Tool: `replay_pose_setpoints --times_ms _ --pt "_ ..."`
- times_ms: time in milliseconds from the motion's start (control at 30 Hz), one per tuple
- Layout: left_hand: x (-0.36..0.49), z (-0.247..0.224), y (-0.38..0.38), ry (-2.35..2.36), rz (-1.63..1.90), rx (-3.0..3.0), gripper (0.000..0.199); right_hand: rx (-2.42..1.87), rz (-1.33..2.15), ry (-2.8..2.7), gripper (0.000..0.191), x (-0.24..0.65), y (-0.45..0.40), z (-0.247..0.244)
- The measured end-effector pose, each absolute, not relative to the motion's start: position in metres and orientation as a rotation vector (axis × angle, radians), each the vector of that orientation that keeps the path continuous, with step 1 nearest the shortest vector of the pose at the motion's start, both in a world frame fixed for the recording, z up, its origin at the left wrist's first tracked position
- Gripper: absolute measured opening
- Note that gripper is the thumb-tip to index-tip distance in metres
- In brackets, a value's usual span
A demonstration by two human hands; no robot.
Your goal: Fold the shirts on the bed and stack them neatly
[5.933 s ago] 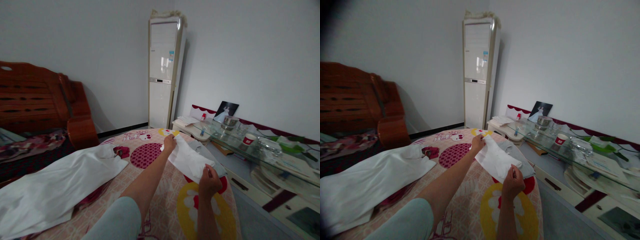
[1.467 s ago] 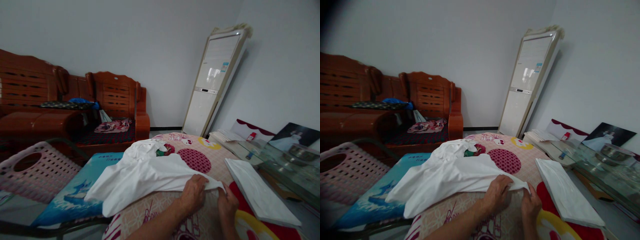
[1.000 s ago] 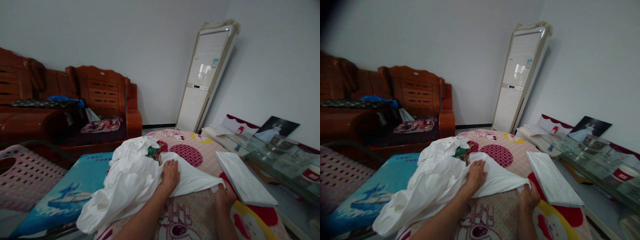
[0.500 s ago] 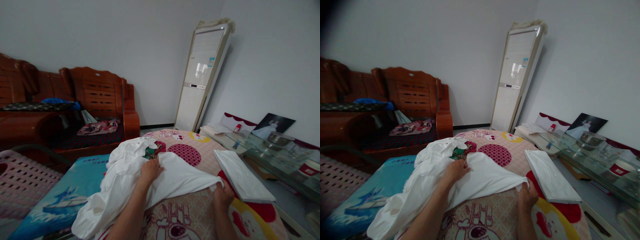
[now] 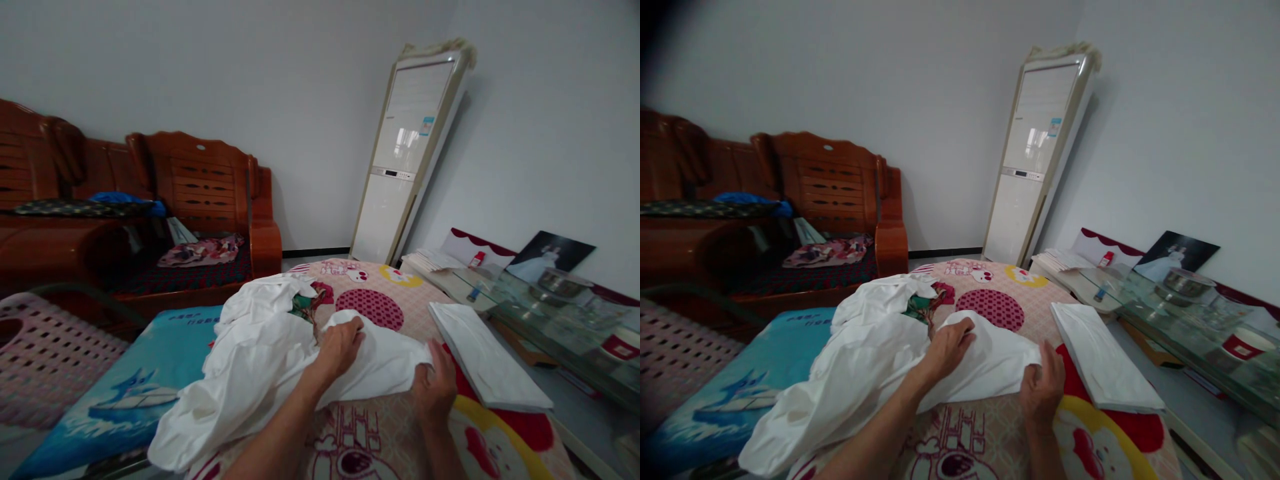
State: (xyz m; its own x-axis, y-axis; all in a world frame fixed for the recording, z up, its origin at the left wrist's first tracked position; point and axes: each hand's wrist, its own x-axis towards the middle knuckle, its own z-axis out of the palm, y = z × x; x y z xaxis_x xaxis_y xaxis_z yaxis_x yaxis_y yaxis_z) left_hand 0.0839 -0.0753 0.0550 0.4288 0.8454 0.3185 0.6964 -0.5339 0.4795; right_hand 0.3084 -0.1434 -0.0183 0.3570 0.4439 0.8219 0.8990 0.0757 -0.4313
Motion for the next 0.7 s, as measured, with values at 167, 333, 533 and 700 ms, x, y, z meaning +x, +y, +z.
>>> replay_pose_setpoints --times_ms 167,333,533,700 --pt "0.103 0.057 -0.098 0.858 0.849 2.457 0.016 -1.254 -0.279 -1.666 0.060 0.258 -0.141 -0.003" --pt "0.105 0.063 -0.102 0.650 0.837 2.446 0.013 -1.177 0.215 -1.658 0.059 0.255 -0.137 -0.017" --pt "0.111 0.055 -0.107 0.654 0.769 2.479 0.030 -1.558 0.012 -1.068 0.035 0.297 -0.137 -0.024" --pt "0.117 0.039 -0.104 0.649 0.805 2.475 0.042 -1.594 -0.178 -0.558 0.032 0.334 -0.143 -0.025"
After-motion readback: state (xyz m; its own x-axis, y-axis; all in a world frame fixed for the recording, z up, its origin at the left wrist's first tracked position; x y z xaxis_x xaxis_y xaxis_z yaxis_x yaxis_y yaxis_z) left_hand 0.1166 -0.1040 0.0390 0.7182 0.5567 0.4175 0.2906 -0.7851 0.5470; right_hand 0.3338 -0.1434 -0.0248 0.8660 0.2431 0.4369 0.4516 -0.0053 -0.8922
